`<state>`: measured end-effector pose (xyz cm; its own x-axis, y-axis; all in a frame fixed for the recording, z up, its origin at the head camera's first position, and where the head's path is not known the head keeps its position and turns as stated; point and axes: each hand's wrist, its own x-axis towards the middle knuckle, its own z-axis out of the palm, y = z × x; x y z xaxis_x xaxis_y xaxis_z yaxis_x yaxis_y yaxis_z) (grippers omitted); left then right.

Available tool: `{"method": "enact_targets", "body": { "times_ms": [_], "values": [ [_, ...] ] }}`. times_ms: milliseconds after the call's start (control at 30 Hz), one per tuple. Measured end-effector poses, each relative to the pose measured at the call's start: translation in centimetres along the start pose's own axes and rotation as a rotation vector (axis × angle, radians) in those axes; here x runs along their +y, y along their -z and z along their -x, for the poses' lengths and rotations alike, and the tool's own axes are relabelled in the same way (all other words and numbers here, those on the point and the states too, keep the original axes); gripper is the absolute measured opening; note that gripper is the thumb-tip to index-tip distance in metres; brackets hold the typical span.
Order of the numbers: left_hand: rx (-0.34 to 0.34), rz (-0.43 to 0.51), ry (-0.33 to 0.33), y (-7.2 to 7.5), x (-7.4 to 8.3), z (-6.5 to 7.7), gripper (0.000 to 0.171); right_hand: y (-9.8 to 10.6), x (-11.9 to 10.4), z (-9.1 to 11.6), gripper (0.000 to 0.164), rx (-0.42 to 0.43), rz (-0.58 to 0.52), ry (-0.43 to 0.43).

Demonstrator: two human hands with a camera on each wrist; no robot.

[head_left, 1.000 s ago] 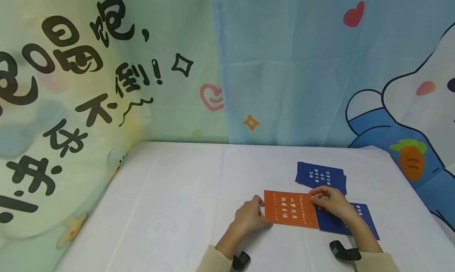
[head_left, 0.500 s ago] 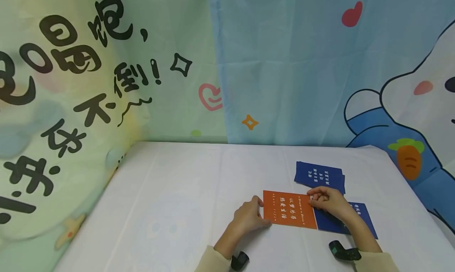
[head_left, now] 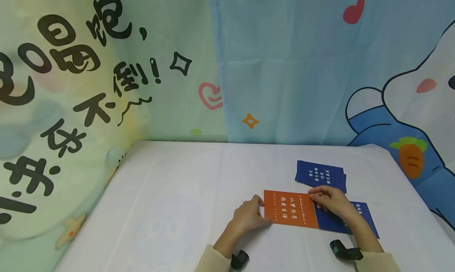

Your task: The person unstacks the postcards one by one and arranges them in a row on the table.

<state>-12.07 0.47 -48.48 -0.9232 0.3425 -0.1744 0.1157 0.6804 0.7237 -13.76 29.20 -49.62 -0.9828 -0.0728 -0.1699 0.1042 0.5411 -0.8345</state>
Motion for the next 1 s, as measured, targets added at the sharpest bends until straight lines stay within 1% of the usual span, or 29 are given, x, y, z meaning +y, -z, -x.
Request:
{"method": "enact_targets", "body": {
  "times_ms": [133, 333, 467, 633, 800, 867, 1000],
  "values": [
    [0.005, 0.003, -0.007, 0.0, 0.1, 0.0, 0.041, 0.0, 0.2, 0.1, 0.039, 0.007, -0.003, -0.011],
    [0.011, 0.030, 0.007, 0.0, 0.1, 0.0, 0.039, 0.0, 0.5, 0.1, 0.040, 0.005, -0.016, -0.025],
    [0.054, 0.066, 0.003, 0.0, 0.0, -0.3, 0.033, 0.0, 0.6, 0.1, 0.043, 0.005, -0.012, -0.021],
    [0.135, 0.112, -0.054, 0.1, 0.0, -0.6, 0.027, 0.0, 0.6, 0.1, 0.046, 0.021, -0.004, -0.026],
    [0.168, 0.156, -0.094, 0.1, 0.4, -0.9, 0.024, 0.6, 0.7, 0.3, 0.045, 0.050, -0.046, -0.010],
    [0.179, 0.168, -0.107, 0.1, 0.6, -1.1, 0.024, 0.9, 0.6, 0.3, 0.044, 0.062, -0.061, 0.012],
    [0.193, 0.171, -0.134, 0.3, 1.4, -1.5, 0.025, 1.3, 0.4, 0.3, 0.043, 0.079, -0.062, 0.039]
  ]
}}
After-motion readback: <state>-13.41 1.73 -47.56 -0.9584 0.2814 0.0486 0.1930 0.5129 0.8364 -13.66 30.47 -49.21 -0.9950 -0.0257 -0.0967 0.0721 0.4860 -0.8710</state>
